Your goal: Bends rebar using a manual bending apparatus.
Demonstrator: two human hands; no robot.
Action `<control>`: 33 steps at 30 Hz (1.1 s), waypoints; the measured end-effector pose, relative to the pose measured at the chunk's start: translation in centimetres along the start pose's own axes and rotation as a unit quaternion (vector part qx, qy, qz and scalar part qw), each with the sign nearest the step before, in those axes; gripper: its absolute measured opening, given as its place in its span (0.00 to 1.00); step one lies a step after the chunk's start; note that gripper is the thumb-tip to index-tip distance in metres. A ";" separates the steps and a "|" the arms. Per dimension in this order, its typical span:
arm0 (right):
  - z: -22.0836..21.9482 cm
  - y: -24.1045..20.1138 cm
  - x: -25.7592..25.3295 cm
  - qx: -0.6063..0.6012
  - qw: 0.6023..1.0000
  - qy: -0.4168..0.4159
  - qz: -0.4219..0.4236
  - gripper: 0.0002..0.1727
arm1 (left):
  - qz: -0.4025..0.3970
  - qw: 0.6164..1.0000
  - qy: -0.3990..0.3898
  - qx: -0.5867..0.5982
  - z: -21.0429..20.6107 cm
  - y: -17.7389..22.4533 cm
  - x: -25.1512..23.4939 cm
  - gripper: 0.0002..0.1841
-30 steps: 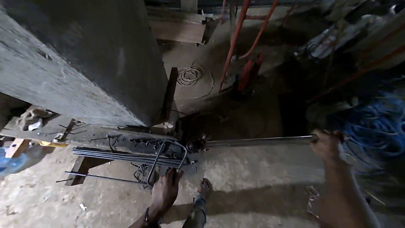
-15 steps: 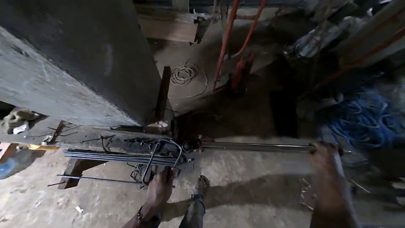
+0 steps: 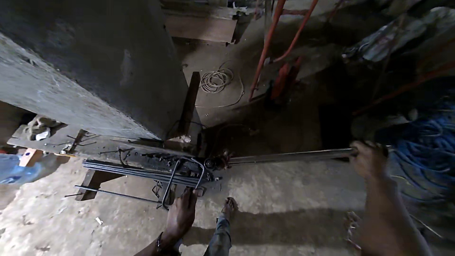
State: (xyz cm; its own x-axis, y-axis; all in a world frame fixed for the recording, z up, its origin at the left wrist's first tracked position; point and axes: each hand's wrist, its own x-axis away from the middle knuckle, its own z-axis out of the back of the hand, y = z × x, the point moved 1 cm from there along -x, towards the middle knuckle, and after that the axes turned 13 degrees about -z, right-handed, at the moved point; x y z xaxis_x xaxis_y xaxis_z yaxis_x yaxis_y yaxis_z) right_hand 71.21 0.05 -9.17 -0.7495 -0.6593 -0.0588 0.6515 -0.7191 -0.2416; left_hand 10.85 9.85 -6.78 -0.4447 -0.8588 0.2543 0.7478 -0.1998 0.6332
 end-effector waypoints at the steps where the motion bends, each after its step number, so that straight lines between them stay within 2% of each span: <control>1: -0.4 -0.2 -0.7 -0.002 1.000 0.014 0.018 0.14 | -0.003 1.000 0.009 0.019 -0.1 0.1 0.0 0.27; 4: -1.1 -0.3 -1.5 -0.010 0.999 0.036 0.037 0.11 | -0.017 0.995 0.062 0.078 -0.8 0.9 0.1 0.24; 6: -1.6 0.7 -0.7 -0.031 0.998 0.042 0.035 0.11 | -0.016 0.995 0.088 0.046 -1.1 1.8 0.3 0.23; 8: -1.4 1.5 0.2 -0.040 0.999 0.012 0.021 0.15 | -0.021 0.994 0.105 -0.025 -1.1 2.1 0.6 0.23; 12: -0.7 2.2 0.1 0.004 0.999 -0.028 0.022 0.15 | -0.015 0.990 0.100 -0.097 -1.2 2.1 0.7 0.24; 17: 0.5 0.5 -2.4 0.037 0.998 -0.053 0.022 0.14 | 0.012 0.988 0.074 -0.134 -1.5 2.0 0.3 0.23; 23: -0.5 0.9 -3.1 0.034 0.999 -0.028 0.022 0.15 | -0.009 0.993 0.091 -0.070 -2.2 1.9 0.3 0.23; 27: -1.4 3.3 -0.6 -0.022 0.999 0.000 0.032 0.12 | -0.006 0.996 0.063 -0.060 -1.4 1.7 0.4 0.24; 33: 0.8 5.1 7.5 0.008 1.000 -0.011 -0.005 0.14 | 0.000 1.000 -0.006 -0.022 1.2 1.2 0.2 0.23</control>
State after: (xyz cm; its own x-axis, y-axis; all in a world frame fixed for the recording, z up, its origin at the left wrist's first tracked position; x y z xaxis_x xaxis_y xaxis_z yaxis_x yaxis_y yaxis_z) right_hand 69.01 -8.68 -10.10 -0.7537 -0.6563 -0.0350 0.6457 -0.7294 -0.2259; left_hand 11.10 10.01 -5.12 -0.4508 -0.8531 0.2626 0.7683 -0.2211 0.6007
